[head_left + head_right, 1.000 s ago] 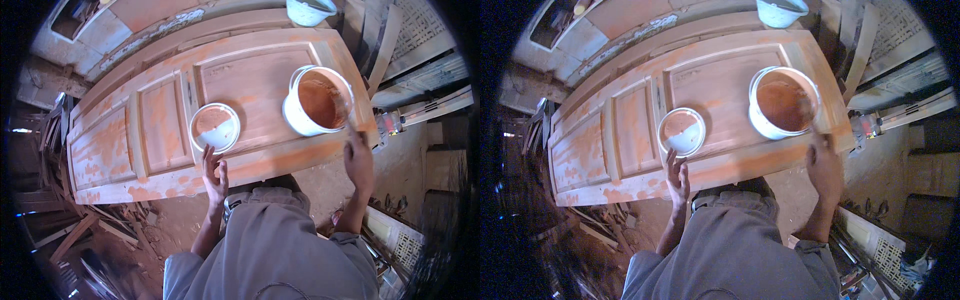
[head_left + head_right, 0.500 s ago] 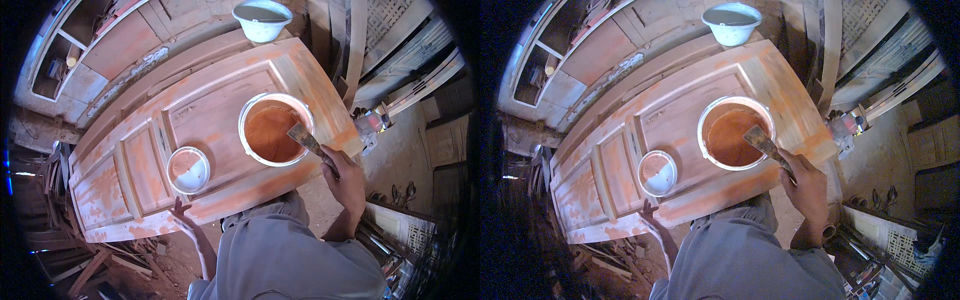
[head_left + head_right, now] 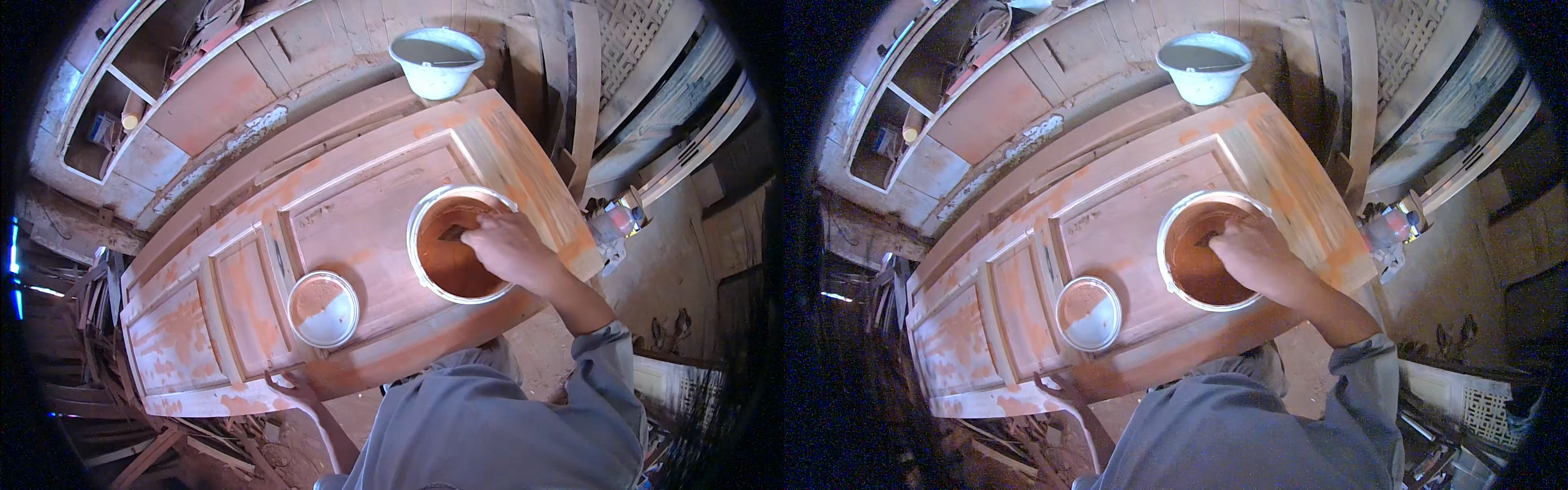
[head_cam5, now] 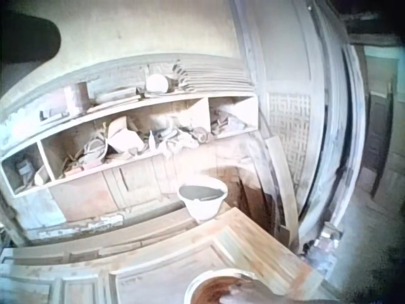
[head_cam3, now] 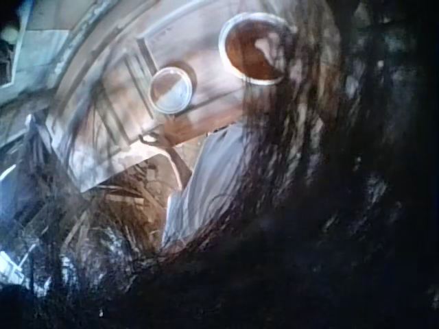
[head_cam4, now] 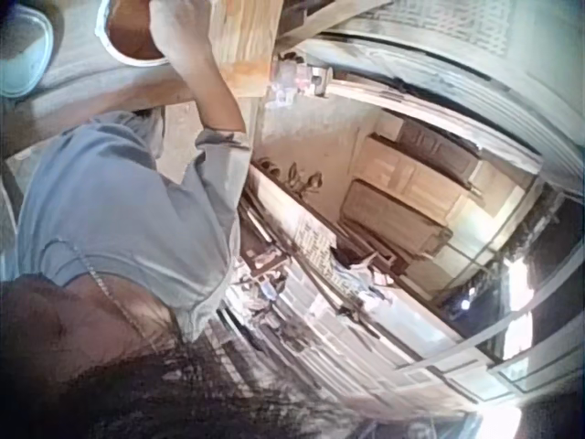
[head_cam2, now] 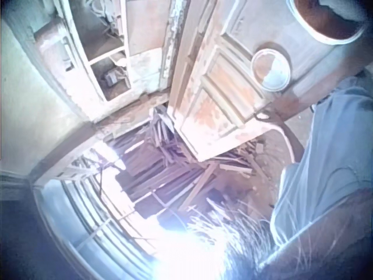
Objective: The person applies wood putty to a wooden door with a brush and a putty knife. They dip the brush into a bucket of filler and spread it onto the door surface, then they use a metal putty knife to scrape the excess filler and smooth it over the wood panels.
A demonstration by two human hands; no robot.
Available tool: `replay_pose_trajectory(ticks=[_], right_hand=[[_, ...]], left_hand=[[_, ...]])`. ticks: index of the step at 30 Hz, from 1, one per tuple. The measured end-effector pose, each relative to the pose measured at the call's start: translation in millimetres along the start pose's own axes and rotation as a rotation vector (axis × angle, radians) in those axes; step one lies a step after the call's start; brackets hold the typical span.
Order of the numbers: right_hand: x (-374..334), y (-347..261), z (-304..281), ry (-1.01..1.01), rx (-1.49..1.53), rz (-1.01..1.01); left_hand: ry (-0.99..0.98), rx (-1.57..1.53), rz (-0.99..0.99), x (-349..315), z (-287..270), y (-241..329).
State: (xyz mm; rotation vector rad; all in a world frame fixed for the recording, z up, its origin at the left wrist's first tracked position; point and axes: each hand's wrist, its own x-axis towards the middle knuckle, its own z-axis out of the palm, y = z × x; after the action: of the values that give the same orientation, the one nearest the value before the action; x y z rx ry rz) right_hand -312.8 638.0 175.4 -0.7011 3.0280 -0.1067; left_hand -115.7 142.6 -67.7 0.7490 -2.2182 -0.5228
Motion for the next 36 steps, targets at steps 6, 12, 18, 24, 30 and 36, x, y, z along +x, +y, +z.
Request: replay_pose_trajectory(ticks=[6, 12, 18, 24, 30, 36], right_hand=[[33.6, -17.8, 0.9, -0.351, -0.091, -0.119], [24.3, -16.3, -30.4, -0.53, -0.041, -0.324], [23.1, -10.6, -47.2, -0.741, -0.051, -0.337], [40.8, 29.8, -75.6, -0.808, 0.368, -0.36], [43.7, 59.5, -94.9, -0.971, 0.594, 0.074], [37.2, 50.1, -67.4, -0.672, 0.441, -0.2]], left_hand=[[-0.084, 0.075, 0.039, 5.8, -5.2, 23.2], [-0.109, 0.023, 0.049, 7.4, -5.9, 11.0], [-0.135, -0.149, -0.104, 6.1, -5.9, 24.2], [-0.139, -0.172, -0.116, 2.8, -6.2, 15.6], [-0.147, -0.214, -0.207, 0.5, -5.8, 2.6], [-0.109, -0.245, -0.193, 4.4, -3.2, 13.7]])
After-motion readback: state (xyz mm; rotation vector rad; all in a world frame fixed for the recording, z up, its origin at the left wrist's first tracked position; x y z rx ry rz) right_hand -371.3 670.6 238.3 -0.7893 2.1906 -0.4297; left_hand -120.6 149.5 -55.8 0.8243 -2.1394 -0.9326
